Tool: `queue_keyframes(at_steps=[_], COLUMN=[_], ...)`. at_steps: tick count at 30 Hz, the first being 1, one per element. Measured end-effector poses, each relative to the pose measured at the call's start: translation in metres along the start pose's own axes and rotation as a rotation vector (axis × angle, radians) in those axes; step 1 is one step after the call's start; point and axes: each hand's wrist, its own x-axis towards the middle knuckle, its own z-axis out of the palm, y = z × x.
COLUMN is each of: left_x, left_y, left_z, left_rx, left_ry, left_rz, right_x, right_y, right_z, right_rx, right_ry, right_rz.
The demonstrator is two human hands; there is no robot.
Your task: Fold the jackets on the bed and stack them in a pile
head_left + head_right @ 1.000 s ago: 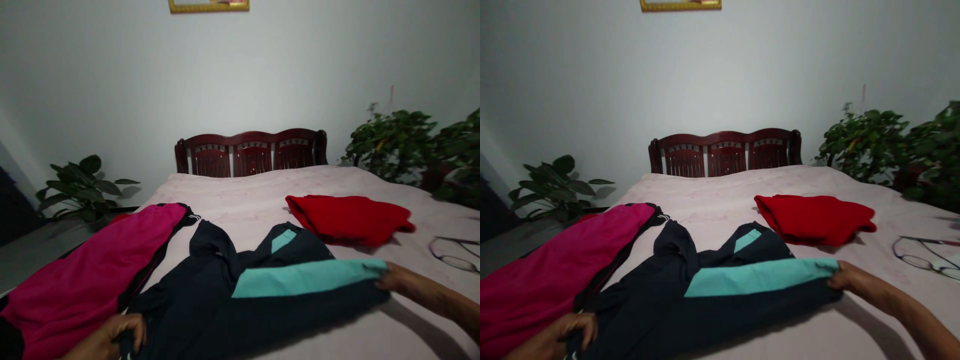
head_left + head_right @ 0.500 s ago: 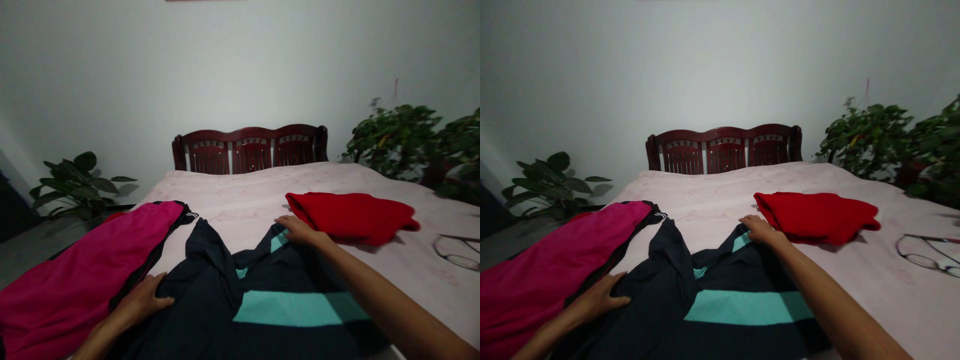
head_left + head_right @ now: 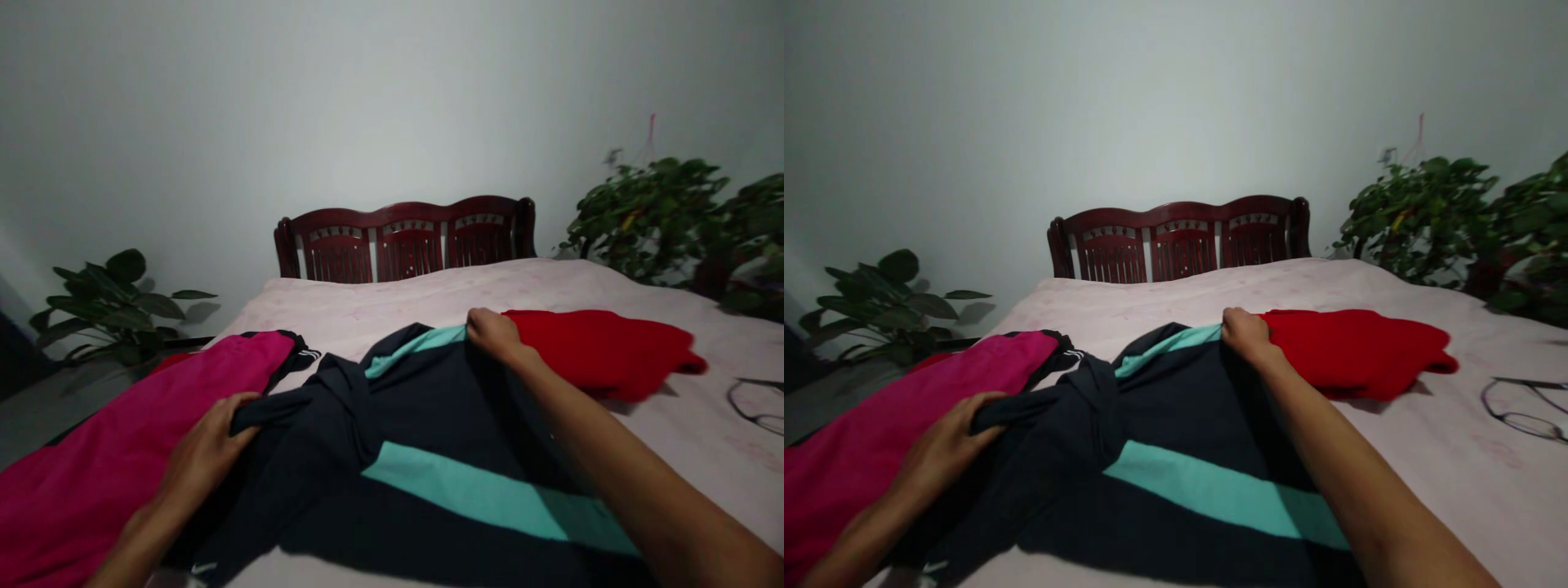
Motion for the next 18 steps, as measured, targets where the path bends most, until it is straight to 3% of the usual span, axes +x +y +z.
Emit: queue_keyframes(at_steps=[2,4,7,11,15,18], left_x=[0.015,0.018,0.004,-0.016,-0.011,-0.016], left_y=[0.010,0.019,0.021,0.006,0.009,0.015], left_z=[0.012,0.027,0.052,0.074,0.065,0.039], left_rx=[0.211,0.287,0.140,-0.096,-0.340,-0.492], left_ry=[0.093,0.108,-0.044,-0.236,-0.268,-0.317], left_rz=[0.004,0.051,0.116,-0.069,-0.125,-0.038], right_x=[0.010,0.006,-0.029,-0.096,-0.143,-0.160], right_y=[-0.002,-0.005,-0.007,-0.008,-0.018,-0.020], right_z=[-0.003,0.002,0.016,0.034,0.034,0.018], right_rx=[0.030,0.076,0.148,0.274,0.297,0.343], right_ry=[0.039,0.031,-0.055,-0.275,-0.485,-0.489], right_rz=[0.083,0.094,0.019,-0.121,-0.147,-0.261])
